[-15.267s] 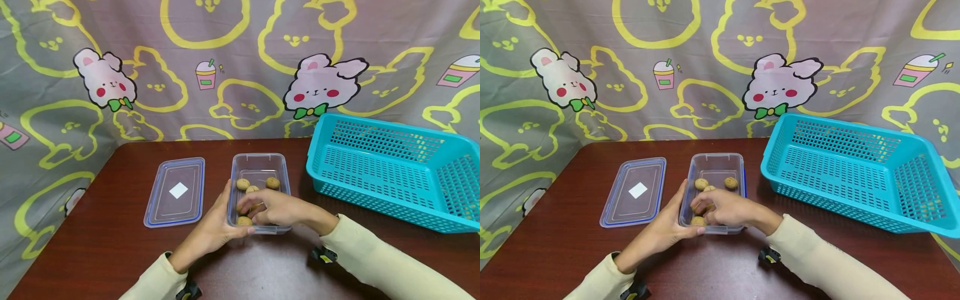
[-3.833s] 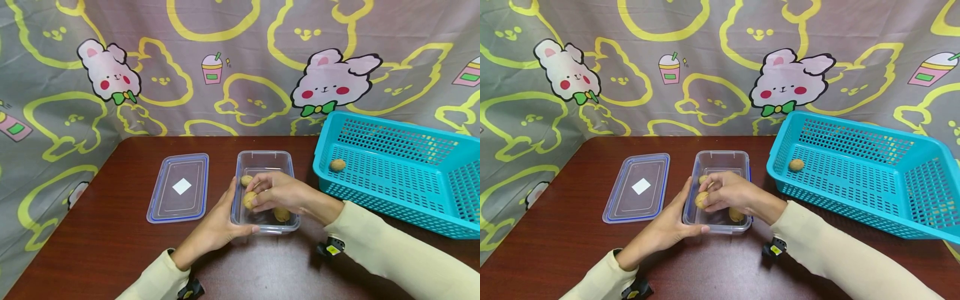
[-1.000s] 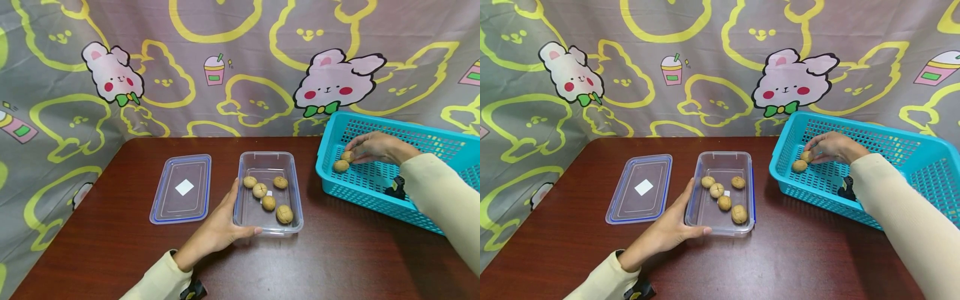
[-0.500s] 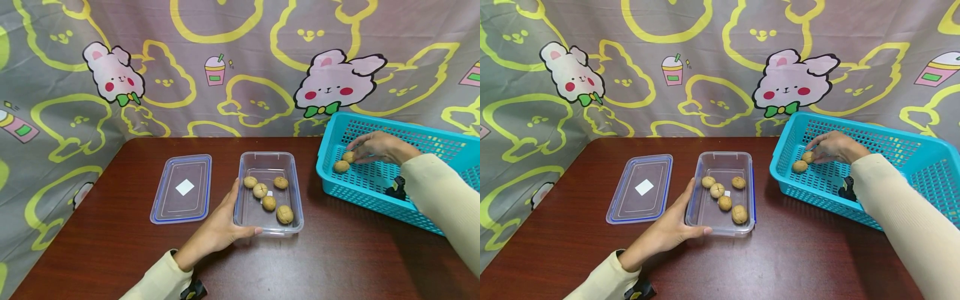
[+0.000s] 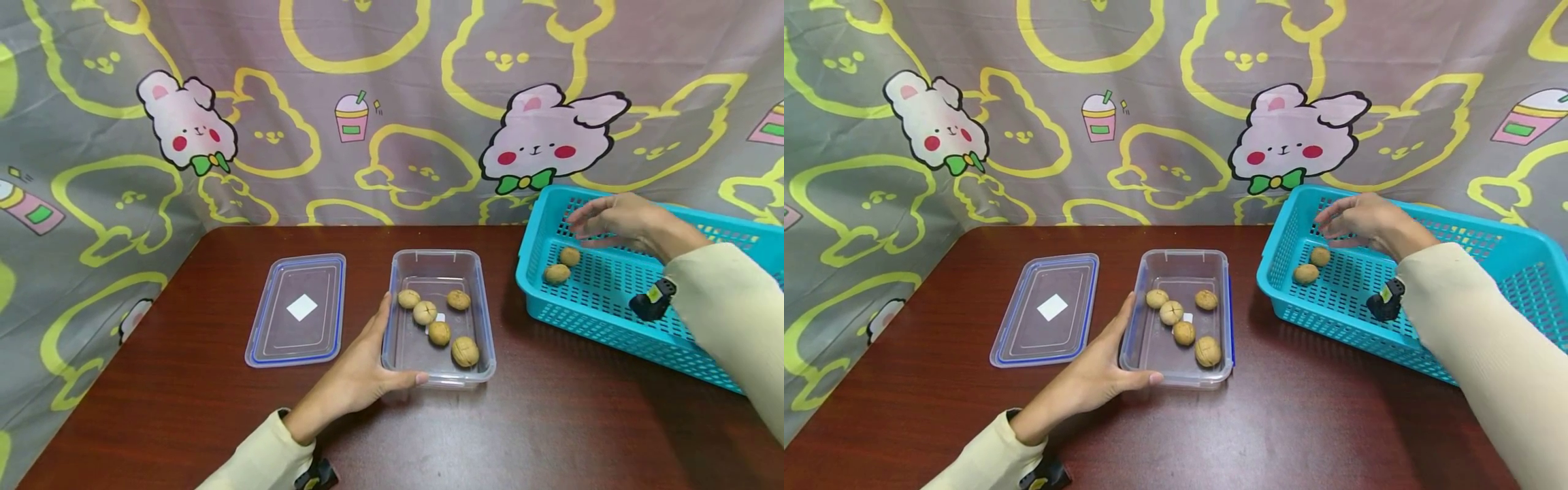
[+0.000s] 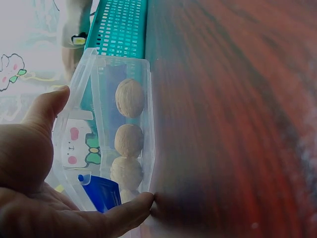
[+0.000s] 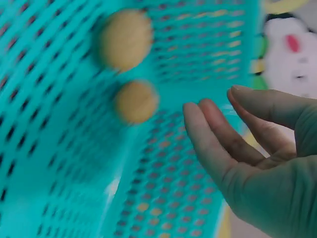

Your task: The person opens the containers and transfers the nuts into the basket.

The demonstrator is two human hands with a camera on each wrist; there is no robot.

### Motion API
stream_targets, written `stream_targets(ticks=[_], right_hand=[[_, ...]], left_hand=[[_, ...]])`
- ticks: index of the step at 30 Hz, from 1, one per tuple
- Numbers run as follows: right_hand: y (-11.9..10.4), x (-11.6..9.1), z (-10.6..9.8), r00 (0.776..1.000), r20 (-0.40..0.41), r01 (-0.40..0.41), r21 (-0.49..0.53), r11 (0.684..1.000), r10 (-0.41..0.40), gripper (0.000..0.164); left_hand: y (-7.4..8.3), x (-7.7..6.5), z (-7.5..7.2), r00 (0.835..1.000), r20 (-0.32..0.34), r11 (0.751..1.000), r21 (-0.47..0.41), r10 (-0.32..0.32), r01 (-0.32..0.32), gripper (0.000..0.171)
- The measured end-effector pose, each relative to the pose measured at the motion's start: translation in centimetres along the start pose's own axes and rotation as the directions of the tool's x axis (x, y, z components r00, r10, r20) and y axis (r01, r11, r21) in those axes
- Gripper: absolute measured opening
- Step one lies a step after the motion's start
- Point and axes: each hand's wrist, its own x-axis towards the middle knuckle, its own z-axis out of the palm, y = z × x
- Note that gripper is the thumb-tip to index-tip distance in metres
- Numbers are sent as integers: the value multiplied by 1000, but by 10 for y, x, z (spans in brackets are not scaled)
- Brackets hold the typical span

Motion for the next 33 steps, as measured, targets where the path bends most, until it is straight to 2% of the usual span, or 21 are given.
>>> stream_targets(ticks=[7,9,12,16,21,27,33], right_hand=[[-38,-22,4,997,-5,78,109,991,-78,23],[-48,-31,8,995,-6,104,116,988,-104,21],[-61,-45,18,988,12,152,90,984,-153,28],[-75,-61,42,974,50,219,41,975,-221,42],[-90,-74,81,960,126,246,40,968,-250,44],[-99,-73,130,945,190,249,111,962,-267,42],[-101,-65,157,933,226,243,173,954,-279,38]], left_hand=[[0,0,0,1000,-3,1000,-3,-1,1,132],[0,0,0,1000,-4,1000,-2,-2,2,132],[0,0,0,1000,-1,1000,-5,1,-1,132],[0,0,0,1000,-1,1000,-14,5,-5,133],[0,-1,0,1000,-3,1000,-23,7,-7,133],[-2,0,0,1000,-4,1000,-28,7,-7,133],[-2,1,0,1000,1,1000,-10,-3,3,133]])
